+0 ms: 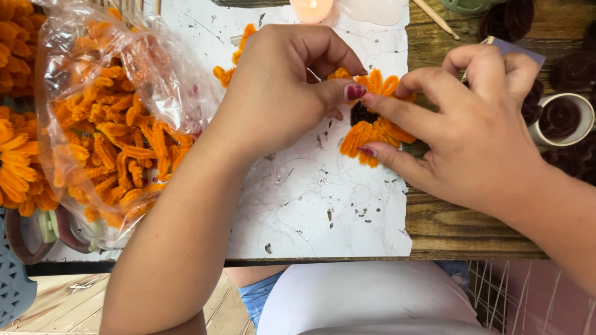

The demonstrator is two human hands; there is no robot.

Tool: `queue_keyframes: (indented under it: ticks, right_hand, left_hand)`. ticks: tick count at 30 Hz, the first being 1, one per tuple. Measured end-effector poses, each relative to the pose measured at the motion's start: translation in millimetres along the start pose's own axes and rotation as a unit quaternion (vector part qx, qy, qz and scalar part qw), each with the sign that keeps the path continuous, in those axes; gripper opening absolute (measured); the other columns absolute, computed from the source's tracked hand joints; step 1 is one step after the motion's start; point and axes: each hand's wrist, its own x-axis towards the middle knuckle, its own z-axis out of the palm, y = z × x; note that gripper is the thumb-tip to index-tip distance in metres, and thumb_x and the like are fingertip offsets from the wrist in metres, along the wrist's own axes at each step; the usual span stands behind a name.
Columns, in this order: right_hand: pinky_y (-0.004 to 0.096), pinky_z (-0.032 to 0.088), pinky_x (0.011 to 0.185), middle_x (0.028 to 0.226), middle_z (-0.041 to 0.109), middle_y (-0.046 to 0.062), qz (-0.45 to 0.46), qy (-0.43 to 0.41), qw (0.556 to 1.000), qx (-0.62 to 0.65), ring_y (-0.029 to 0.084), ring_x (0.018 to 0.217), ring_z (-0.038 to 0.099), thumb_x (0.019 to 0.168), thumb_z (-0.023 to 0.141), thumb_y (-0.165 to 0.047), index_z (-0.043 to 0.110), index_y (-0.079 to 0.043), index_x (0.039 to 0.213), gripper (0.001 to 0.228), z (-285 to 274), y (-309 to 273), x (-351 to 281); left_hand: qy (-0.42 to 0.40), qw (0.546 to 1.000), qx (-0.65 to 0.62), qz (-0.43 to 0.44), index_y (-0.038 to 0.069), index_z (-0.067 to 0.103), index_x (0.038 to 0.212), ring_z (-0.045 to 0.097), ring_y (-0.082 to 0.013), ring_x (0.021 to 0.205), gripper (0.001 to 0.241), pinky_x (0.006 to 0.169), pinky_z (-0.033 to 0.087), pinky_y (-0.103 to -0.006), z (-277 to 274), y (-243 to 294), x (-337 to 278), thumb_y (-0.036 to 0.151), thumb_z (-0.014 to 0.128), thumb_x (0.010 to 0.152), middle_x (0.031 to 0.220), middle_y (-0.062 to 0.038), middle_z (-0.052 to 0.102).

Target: The person assembles a decorative flower by melting the ends of orange pipe cleaners over a candle flame and pressing them into a dark circular center on a sheet of paper.

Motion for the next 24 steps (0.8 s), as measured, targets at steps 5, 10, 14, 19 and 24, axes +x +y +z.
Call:
queue_keyframes:
  ticks: [5,10,14,19,24]
  right_hand:
    - [0.049,0.027,0.086,0.121,0.072,-0.002,-0.009,0.012,1.0,0.003,0.037,0.108,0.05,0.103,0.077,-0.063,0.084,-0.021,0.127,0.049,1.5,1.4,0.5]
    - [0.049,0.027,0.086,0.12,0.07,-0.006,-0.012,0.004,1.0,-0.002,0.037,0.109,0.049,0.105,0.076,-0.064,0.083,-0.019,0.112,0.046,1.8,0.6,1.0]
    - [0.048,0.027,0.084,0.118,0.069,-0.008,-0.009,0.0,1.0,-0.011,0.036,0.108,0.05,0.102,0.079,-0.065,0.081,-0.02,0.109,0.046,2.3,1.1,0.9]
    - [0.048,0.027,0.082,0.121,0.071,-0.005,-0.012,0.003,1.0,-0.007,0.036,0.109,0.05,0.1,0.08,-0.063,0.084,-0.019,0.117,0.047,3.8,1.1,0.0]
    - [0.05,0.026,0.086,0.116,0.07,-0.001,0.011,0.022,0.998,0.053,0.038,0.111,0.048,0.095,0.086,-0.061,0.085,-0.015,0.121,0.053,8.4,1.4,-1.8]
  left_hand:
    - [-0.021,0.997,-0.065,-0.035,0.011,0.074,0.091,0.068,-0.0038,0.057,0.012,0.05,0.054,-0.0165,8.4,-7.8,6.9,0.003,0.081,0.087,0.064,0.002,0.067]
    - [-0.028,0.999,-0.008,-0.035,0.015,0.079,0.077,0.07,-0.0007,0.066,0.01,0.06,0.06,-0.0158,18.1,-8.4,12.1,0.011,0.088,0.078,0.073,0.006,0.078]
    - [0.024,0.995,0.097,0.009,0.02,0.078,0.073,0.06,-0.0031,0.057,0.012,0.052,0.049,-0.0211,23.1,-18.3,16.2,0.019,0.09,0.075,0.065,0.009,0.073]
    - [0.063,0.976,0.201,0.051,0.022,0.073,0.066,0.064,-0.0091,0.058,0.019,0.054,0.046,-0.03,24.9,-17.9,12.9,0.027,0.088,0.074,0.064,0.009,0.075]
    - [0.083,0.963,0.233,0.11,0.017,0.061,0.065,0.062,-0.0216,0.063,0.028,0.062,0.045,-0.0349,24.8,-26.5,10.1,0.017,0.088,0.072,0.077,-0.003,0.06]
